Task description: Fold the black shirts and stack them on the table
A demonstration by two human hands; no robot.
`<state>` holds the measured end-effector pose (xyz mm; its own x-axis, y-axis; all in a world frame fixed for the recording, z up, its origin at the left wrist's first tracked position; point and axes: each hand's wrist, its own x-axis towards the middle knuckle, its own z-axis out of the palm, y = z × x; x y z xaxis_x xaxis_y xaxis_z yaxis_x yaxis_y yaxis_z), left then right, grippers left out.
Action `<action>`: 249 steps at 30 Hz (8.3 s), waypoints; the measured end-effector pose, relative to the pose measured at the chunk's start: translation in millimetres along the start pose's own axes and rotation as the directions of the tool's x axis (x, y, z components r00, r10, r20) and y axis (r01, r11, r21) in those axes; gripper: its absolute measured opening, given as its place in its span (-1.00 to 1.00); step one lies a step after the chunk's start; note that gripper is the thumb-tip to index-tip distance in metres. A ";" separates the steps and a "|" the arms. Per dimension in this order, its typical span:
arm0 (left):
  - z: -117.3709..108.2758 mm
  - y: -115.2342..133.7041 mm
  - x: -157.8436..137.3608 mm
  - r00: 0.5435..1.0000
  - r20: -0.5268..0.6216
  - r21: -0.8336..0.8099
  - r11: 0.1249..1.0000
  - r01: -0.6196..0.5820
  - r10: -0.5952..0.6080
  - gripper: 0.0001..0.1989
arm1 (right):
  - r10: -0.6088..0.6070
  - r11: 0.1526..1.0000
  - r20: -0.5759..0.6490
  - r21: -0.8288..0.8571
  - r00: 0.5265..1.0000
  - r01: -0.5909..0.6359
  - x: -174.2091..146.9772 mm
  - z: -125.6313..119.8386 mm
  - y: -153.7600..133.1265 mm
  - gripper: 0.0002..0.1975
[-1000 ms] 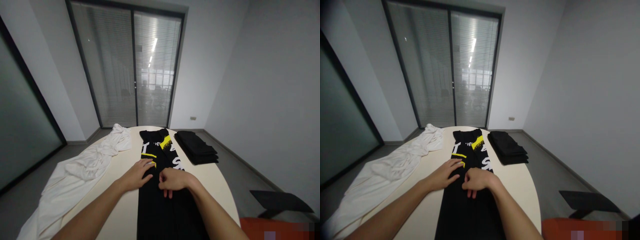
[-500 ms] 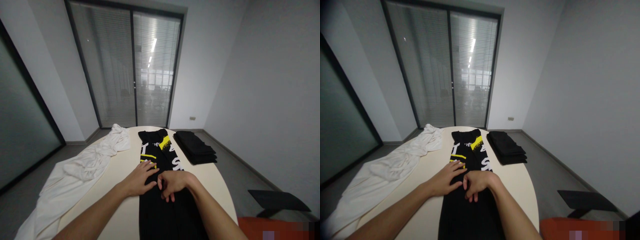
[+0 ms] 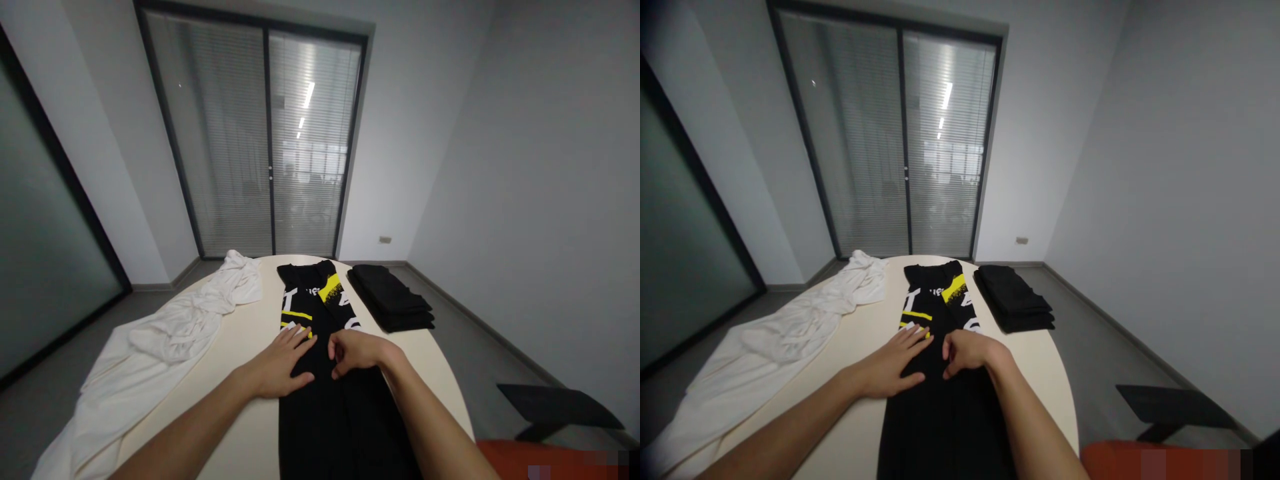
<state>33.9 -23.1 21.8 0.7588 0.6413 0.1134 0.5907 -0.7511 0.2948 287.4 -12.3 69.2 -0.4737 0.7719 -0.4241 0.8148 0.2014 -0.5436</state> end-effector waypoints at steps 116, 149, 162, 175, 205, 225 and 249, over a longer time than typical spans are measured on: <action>-6.4 8.7 42.2 0.835 -0.346 0.167 0.848 0.504 -0.428 -0.63 | 0.088 0.899 -0.625 -0.286 0.776 -0.332 59.9 12.8 -35.2 -0.81; 13.2 -13.7 50.7 0.919 -0.275 0.139 0.933 0.331 -0.284 -0.53 | -0.210 0.953 -0.633 -0.302 0.745 0.012 55.0 28.4 8.0 -0.56; 10.0 -38.9 45.2 0.951 -0.181 0.118 0.955 0.272 -0.249 -0.44 | -0.195 0.956 -0.551 -0.292 0.811 0.032 58.1 27.3 16.6 -0.45; -8.8 -34.7 48.2 0.878 -0.354 0.119 0.916 0.384 -0.322 -0.66 | 0.000 0.942 -0.750 -0.221 0.661 -0.251 55.3 8.2 11.5 -0.68; -13.1 -72.8 25.4 0.971 -0.036 0.081 0.968 0.239 -0.237 -0.39 | -0.046 0.953 -0.379 -0.293 0.924 -0.073 36.3 12.9 18.3 -0.36; -22.9 -8.0 -12.2 1.000 0.026 -0.045 0.999 0.007 -0.006 -0.33 | -0.347 0.928 -0.221 -0.218 0.911 0.300 13.5 -4.7 -6.3 -0.78; -43.8 9.5 -25.3 0.997 0.061 -0.316 0.948 -0.027 0.048 -0.81 | -0.270 0.948 0.188 -0.122 0.944 0.296 1.3 13.6 -39.2 -0.84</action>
<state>8.3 -39.6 63.3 0.8018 0.5935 0.0694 0.4533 -0.6799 0.5764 250.3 -27.4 80.2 -0.7303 0.5613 -0.3893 0.6727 0.4922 -0.5524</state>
